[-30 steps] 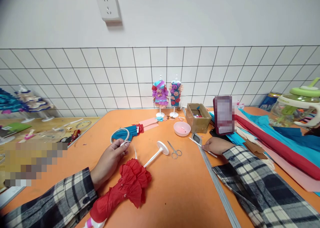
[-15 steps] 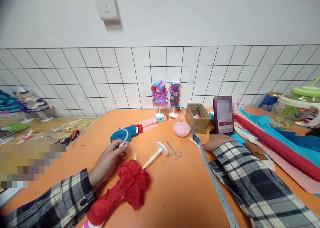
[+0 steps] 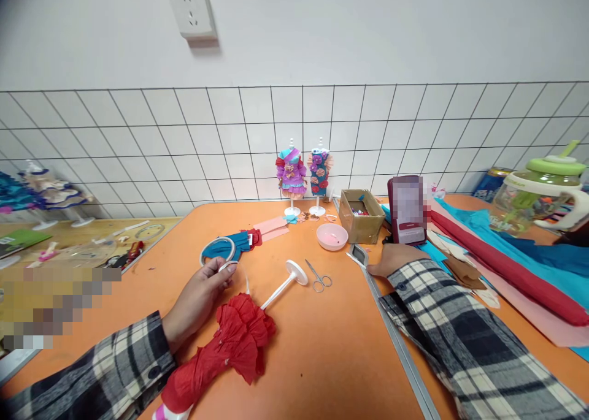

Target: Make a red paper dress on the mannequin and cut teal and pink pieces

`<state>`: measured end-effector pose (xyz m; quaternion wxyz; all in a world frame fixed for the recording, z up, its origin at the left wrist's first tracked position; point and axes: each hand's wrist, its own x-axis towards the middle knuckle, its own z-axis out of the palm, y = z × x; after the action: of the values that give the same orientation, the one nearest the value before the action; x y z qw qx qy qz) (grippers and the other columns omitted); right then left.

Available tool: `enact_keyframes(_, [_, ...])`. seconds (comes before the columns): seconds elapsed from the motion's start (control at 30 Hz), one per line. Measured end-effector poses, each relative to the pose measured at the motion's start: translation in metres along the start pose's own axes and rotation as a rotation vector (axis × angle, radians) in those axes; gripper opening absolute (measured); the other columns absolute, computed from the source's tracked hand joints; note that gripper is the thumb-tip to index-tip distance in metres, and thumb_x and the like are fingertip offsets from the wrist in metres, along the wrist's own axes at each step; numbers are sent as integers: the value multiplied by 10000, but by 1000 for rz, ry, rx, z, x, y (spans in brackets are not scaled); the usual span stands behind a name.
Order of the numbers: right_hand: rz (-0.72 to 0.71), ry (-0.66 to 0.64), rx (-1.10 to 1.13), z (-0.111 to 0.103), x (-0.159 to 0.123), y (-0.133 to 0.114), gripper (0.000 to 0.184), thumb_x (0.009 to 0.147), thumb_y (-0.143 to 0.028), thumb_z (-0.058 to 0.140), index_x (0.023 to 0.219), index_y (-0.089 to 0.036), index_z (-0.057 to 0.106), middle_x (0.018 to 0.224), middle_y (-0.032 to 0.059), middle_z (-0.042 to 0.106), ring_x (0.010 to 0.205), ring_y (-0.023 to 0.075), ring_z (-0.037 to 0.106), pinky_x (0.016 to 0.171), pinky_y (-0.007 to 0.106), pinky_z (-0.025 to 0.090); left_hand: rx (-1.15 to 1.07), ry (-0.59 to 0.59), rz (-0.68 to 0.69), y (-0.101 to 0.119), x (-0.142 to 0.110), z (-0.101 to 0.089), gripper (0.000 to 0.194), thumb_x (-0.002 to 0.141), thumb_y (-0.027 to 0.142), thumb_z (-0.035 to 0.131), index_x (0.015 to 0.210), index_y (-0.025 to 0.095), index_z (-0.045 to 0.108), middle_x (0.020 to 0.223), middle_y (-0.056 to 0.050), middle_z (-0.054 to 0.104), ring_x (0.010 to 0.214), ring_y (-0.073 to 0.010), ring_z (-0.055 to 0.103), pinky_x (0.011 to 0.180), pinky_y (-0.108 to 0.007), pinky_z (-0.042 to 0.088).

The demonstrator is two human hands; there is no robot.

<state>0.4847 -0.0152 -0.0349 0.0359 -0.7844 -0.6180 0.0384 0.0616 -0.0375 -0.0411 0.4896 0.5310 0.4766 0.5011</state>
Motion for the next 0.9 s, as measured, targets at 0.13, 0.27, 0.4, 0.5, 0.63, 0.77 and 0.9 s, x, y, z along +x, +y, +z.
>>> enact_keyframes(0.13, [56,-80,-44,-5,-5,-3,504,622,-630,674,810,-168,603,921,228,692,858,360,663,624,369,402,-4,4,6,1,-1,1,352,754,450,721,682,201,482,663,45,448,613,-129,415,603,-229,369])
enact_keyframes(0.27, [38,-115,-52,-11,-10,-10,466,659,-605,662,820,-173,597,934,208,677,872,329,657,612,345,392,11,-1,13,1,-1,0,348,767,443,713,690,201,477,673,47,438,621,-128,412,616,-231,374])
enact_keyframes(0.4, [-7,-185,-31,-24,-12,-16,363,685,-545,673,674,-193,580,758,102,671,729,256,648,549,300,370,23,-5,18,0,0,-1,346,785,444,697,695,201,468,672,48,431,617,-127,406,613,-233,372])
enact_keyframes(0.5, [-40,-131,-36,-34,-23,-26,327,767,-518,603,748,-192,626,746,83,670,721,247,640,550,299,365,14,-1,13,-1,1,-1,336,785,436,699,703,199,474,680,48,428,624,-125,405,621,-232,375])
enact_keyframes(0.63, [-520,257,118,-26,-68,-74,353,916,-367,432,1186,-246,624,1124,96,678,988,236,640,727,314,458,-11,14,13,-3,2,0,335,766,437,715,709,199,488,697,43,444,634,-126,424,626,-233,387])
enact_keyframes(0.77, [-1047,235,91,1,-109,-139,522,904,-197,407,1423,-249,426,1394,90,538,1091,222,605,789,319,477,-38,43,6,-1,1,2,354,747,459,727,703,200,490,679,47,457,625,-125,441,615,-228,389])
enact_keyframes(0.9, [-1089,143,63,18,-109,-167,277,947,-233,418,1128,-219,626,1036,64,700,879,193,639,740,292,463,-105,77,-7,1,2,2,372,713,453,754,690,199,483,658,57,460,602,-114,439,605,-228,398])
